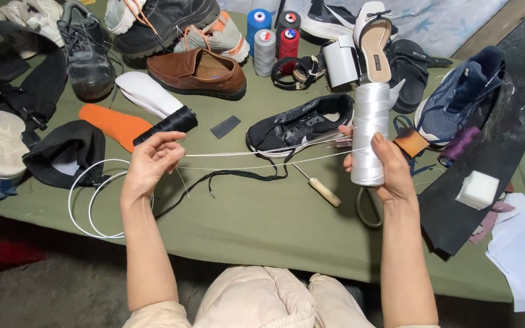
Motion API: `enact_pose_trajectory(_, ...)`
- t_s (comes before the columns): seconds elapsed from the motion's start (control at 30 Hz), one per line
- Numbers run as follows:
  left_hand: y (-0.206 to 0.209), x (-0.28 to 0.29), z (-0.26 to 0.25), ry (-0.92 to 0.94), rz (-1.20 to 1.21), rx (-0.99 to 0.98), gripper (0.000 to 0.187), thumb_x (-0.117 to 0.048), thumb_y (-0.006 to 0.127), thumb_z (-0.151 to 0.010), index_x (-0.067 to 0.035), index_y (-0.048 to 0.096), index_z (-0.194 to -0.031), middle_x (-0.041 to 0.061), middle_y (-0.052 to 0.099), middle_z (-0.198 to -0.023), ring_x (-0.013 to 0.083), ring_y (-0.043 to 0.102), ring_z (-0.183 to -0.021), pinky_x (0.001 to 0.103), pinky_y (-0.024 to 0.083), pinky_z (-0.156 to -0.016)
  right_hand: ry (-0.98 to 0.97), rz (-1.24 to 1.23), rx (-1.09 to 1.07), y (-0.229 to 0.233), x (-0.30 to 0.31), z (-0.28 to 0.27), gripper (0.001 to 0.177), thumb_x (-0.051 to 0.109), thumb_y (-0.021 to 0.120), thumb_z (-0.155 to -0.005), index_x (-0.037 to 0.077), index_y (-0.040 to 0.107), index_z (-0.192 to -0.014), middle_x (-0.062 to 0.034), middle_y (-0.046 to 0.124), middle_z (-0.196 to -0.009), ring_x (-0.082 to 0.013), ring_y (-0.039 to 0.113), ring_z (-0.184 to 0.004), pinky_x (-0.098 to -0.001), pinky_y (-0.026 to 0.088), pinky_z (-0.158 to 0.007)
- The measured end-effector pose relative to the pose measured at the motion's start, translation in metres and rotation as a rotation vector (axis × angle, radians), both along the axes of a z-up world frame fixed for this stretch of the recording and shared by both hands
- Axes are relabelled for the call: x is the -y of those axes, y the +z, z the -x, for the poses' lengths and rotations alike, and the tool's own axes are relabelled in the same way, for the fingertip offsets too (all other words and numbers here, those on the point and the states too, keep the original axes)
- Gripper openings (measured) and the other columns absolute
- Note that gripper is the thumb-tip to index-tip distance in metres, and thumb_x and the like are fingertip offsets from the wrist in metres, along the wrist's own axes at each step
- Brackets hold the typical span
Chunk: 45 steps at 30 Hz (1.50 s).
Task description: The person repairs a black and white sneaker by hand-stitching the sole. They use a wooden awl to puncture holes along the shoe's edge, then thread a white cord through the holes using a needle. The person pulls the thread tight to secure the sole and trims the excess cord with scissors.
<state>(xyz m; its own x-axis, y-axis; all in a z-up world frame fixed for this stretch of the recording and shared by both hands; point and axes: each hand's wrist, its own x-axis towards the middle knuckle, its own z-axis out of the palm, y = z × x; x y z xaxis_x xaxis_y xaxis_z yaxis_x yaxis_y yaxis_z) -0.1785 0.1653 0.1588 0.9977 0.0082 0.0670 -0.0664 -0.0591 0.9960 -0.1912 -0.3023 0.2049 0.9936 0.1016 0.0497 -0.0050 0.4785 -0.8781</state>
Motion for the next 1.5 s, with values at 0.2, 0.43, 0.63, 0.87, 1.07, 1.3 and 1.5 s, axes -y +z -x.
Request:
enact_pose_trajectory(0.2, -0.006, -0.005, 0.005, 0.128, 0.074, 0.038, 0.039, 0.005, 0.073, -0.09, 0.002, 0.067, -0.128, 0.017, 0.069, -0.096, 0.0151, 0.068, -0.078, 0.033, 0.064, -0.072, 0.013, 0.019, -0.012, 0.012, -0.007, 0.005, 0.064, 0.055, 0.05, -0.103, -0.007, 0.061, -0.113, -0.0294, 0.071, -0.086, -0.0324, 0.075, -0.067, -0.0418, 0.066, -0.065)
enact_pose_trajectory(0.43, -0.013, -0.012, 0.005, 0.211, 0.029, 0.094, 0.038, 0.01, 0.072, -0.09, 0.004, 0.066, -0.127, 0.021, 0.069, -0.1, 0.0194, 0.07, -0.085, 0.035, 0.065, -0.08, -0.058, 0.037, -0.014, 0.003, -0.002, 0.001, 0.054, 0.043, 0.053, -0.106, -0.011, 0.058, -0.113, -0.0304, 0.07, -0.091, -0.0335, 0.073, -0.068, -0.0434, 0.066, -0.065)
enact_pose_trajectory(0.63, -0.006, -0.004, 0.005, 0.257, 0.057, 0.099, 0.033, 0.011, 0.069, -0.092, 0.004, 0.067, -0.124, 0.021, 0.069, -0.102, 0.018, 0.07, -0.083, 0.032, 0.066, -0.078, -0.069, 0.116, -0.018, 0.008, -0.002, 0.003, 0.053, 0.046, 0.051, -0.107, -0.006, 0.054, -0.119, -0.0291, 0.067, -0.079, -0.0323, 0.074, -0.065, -0.0423, 0.066, -0.064)
enact_pose_trajectory(0.87, -0.011, -0.01, 0.003, 0.303, 0.084, 0.116, 0.028, 0.009, 0.065, -0.096, 0.004, 0.068, -0.123, 0.02, 0.068, -0.099, 0.0145, 0.068, -0.076, 0.027, 0.065, -0.069, -0.152, 0.098, -0.002, -0.018, 0.016, -0.003, 0.05, 0.043, 0.051, -0.108, -0.003, 0.052, -0.124, -0.0311, 0.068, -0.119, -0.0291, 0.073, -0.071, -0.0427, 0.067, -0.064)
enact_pose_trajectory(1.07, -0.012, -0.013, 0.001, 0.335, 0.072, 0.127, 0.027, 0.007, 0.065, -0.097, 0.002, 0.068, -0.123, 0.018, 0.069, -0.099, 0.0126, 0.067, -0.074, 0.024, 0.065, -0.067, -0.152, 0.104, -0.001, -0.026, 0.019, -0.006, 0.052, 0.043, 0.051, -0.108, -0.005, 0.052, -0.127, -0.0298, 0.066, -0.123, -0.0299, 0.074, -0.073, -0.0425, 0.067, -0.065)
enact_pose_trajectory(1.3, -0.036, -0.035, -0.009, 0.477, -0.397, 0.095, 0.029, 0.001, 0.072, -0.093, -0.002, 0.072, -0.121, 0.018, 0.07, -0.1, 0.0133, 0.066, -0.081, 0.026, 0.06, -0.073, -0.079, 0.102, 0.039, -0.023, 0.005, -0.006, 0.074, 0.059, 0.036, -0.105, -0.008, 0.058, -0.124, -0.0275, 0.071, -0.089, -0.0322, 0.075, -0.066, -0.0419, 0.066, -0.058)
enact_pose_trajectory(1.5, -0.001, 0.047, 0.005, 0.344, -0.763, 0.181, 0.033, -0.016, 0.074, -0.096, -0.009, 0.07, -0.128, 0.016, 0.065, -0.123, 0.038, 0.057, -0.116, 0.051, 0.044, -0.1, -0.037, 0.136, 0.091, -0.007, -0.024, 0.006, 0.066, 0.052, 0.034, -0.106, -0.003, 0.055, -0.134, -0.0214, 0.072, -0.084, -0.0233, 0.075, -0.069, -0.0348, 0.066, -0.064)
